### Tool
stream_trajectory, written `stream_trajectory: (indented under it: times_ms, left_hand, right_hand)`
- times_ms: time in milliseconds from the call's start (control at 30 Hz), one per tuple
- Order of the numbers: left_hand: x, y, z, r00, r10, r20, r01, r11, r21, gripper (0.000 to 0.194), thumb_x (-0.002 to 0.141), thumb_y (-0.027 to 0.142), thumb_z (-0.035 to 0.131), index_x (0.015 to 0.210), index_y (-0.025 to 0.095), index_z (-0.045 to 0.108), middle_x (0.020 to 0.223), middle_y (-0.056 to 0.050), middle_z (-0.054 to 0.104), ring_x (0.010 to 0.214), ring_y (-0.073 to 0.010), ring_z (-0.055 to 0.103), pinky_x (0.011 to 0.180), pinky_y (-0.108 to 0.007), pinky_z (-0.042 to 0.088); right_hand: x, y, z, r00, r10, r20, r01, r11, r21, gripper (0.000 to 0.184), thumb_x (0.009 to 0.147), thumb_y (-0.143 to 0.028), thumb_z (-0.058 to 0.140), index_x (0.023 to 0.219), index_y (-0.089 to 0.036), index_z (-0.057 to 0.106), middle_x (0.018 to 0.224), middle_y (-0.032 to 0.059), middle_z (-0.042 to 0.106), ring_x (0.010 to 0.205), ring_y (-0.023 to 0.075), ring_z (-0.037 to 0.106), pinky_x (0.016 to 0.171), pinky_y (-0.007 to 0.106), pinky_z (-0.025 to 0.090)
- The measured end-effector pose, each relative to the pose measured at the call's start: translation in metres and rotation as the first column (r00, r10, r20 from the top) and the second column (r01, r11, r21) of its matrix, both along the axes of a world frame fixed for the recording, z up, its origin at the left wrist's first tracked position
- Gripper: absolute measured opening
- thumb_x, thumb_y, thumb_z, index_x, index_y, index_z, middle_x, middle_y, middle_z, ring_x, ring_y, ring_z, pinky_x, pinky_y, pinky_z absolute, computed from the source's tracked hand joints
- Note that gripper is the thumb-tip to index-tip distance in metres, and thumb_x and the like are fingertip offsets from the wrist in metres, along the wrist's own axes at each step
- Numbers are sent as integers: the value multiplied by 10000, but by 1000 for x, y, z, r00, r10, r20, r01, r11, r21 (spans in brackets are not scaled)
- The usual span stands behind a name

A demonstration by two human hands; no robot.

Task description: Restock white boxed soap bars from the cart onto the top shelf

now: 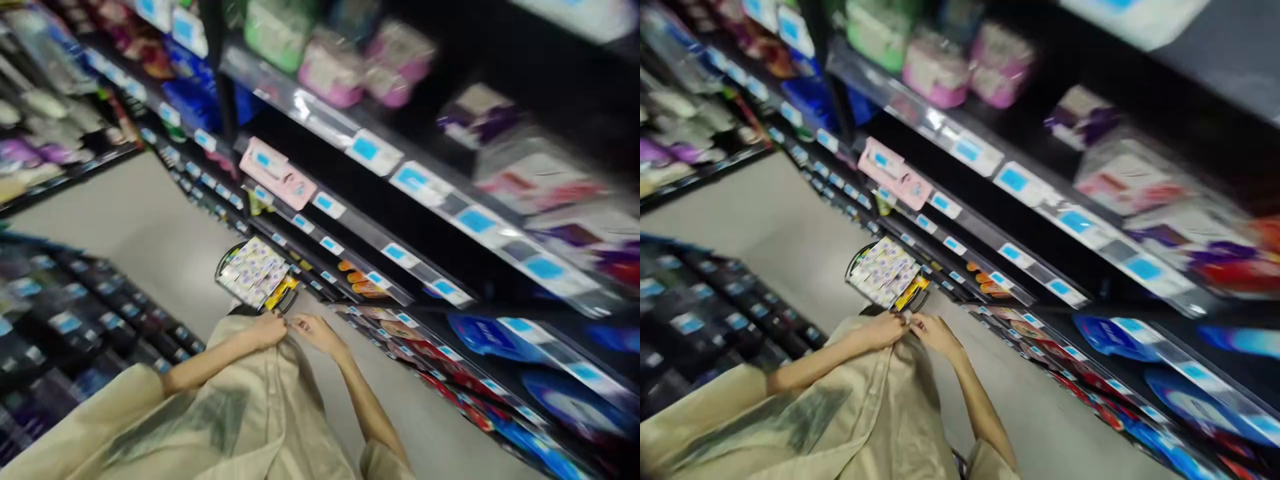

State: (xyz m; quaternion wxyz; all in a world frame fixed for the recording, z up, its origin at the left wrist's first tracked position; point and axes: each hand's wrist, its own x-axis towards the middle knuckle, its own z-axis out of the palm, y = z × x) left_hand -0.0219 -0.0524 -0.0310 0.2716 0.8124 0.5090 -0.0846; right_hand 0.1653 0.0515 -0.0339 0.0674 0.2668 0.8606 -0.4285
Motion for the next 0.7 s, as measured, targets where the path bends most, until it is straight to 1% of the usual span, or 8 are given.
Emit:
stream_trajectory:
  times_ms: [33, 100, 200, 267, 400, 500, 600, 700]
  left_hand:
    - [-9, -5, -11, 998, 59, 2, -59, 998, -31, 274, 1022, 123, 558, 1190, 105, 774, 1057, -187, 807, 993, -338, 785, 796, -412, 587]
    - [-22, -18, -33, 986, 164, 4, -163, 983, -84, 270, 1030, 142, 557, 1190, 97, 771, 1084, -199, 801, 1037, -344, 775, 830, -421, 581]
    - [-34, -40, -58, 962, 274, -4, -272, 953, -136, 239, 1031, 170, 573, 1134, 98, 777, 1058, -198, 797, 1000, -326, 776, 826, -400, 565]
    - [-38, -51, -71, 944, 329, -1, -325, 932, -162, 232, 1036, 175, 567, 1114, 104, 774, 1045, -187, 798, 969, -314, 779, 813, -385, 553]
    - [-48, -58, -94, 900, 435, 28, -421, 884, -202, 249, 1056, 189, 544, 1161, 119, 759, 1063, -176, 797, 977, -309, 776, 810, -378, 537]
    - [-61, -57, -109, 858, 512, 51, -489, 842, -227, 287, 1086, 214, 490, 1202, 126, 738, 1081, -170, 792, 1002, -302, 768, 809, -367, 535]
    - [-78, -61, -125, 821, 567, 59, -537, 804, -256, 290, 1084, 208, 476, 1209, 129, 726, 1106, -161, 782, 1031, -298, 756, 821, -363, 546]
    - [-100, -70, -140, 794, 605, 64, -566, 774, -283, 284, 1071, 200, 483, 1205, 141, 726, 1134, -155, 769, 1043, -284, 744, 858, -358, 556]
  right_hand:
    - [-2, -13, -20, 996, -85, -24, 83, 994, -66, 263, 1015, -244, 611, 1244, -235, 741, 1013, 48, 832, 918, 210, 790, 841, 297, 603]
    - [-7, -38, -54, 975, -218, -41, 212, 970, -121, 291, 984, -252, 608, 1242, -229, 741, 1020, 66, 825, 917, 228, 782, 868, 334, 612]
    - [-15, -64, -90, 928, -370, -50, 351, 910, -222, 319, 968, -314, 603, 1234, -205, 740, 1037, 92, 820, 912, 237, 777, 849, 354, 628]
    - [-20, -70, -110, 899, -437, -27, 411, 864, -290, 348, 965, -373, 608, 1233, -191, 738, 1045, 102, 819, 899, 236, 774, 799, 348, 633]
    - [-26, -59, -154, 915, -385, 121, 403, 853, -333, 359, 874, -362, 704, 1195, -212, 757, 1077, 84, 820, 847, 208, 750, 848, 359, 624]
    - [-28, -39, -192, 907, -327, 266, 408, 839, -360, 301, 770, -290, 772, 1061, -215, 780, 952, 42, 823, 788, 188, 740, 853, 342, 619]
    - [-22, -16, -225, 843, -334, 422, 482, 818, -316, 133, 750, -273, 811, 842, -205, 743, 729, 4, 756, 688, 174, 705, 775, 323, 607]
    - [-17, 3, -247, 755, -386, 531, 568, 789, -235, 189, 834, -309, 816, 786, -183, 684, 669, -25, 692, 612, 140, 652, 712, 316, 587]
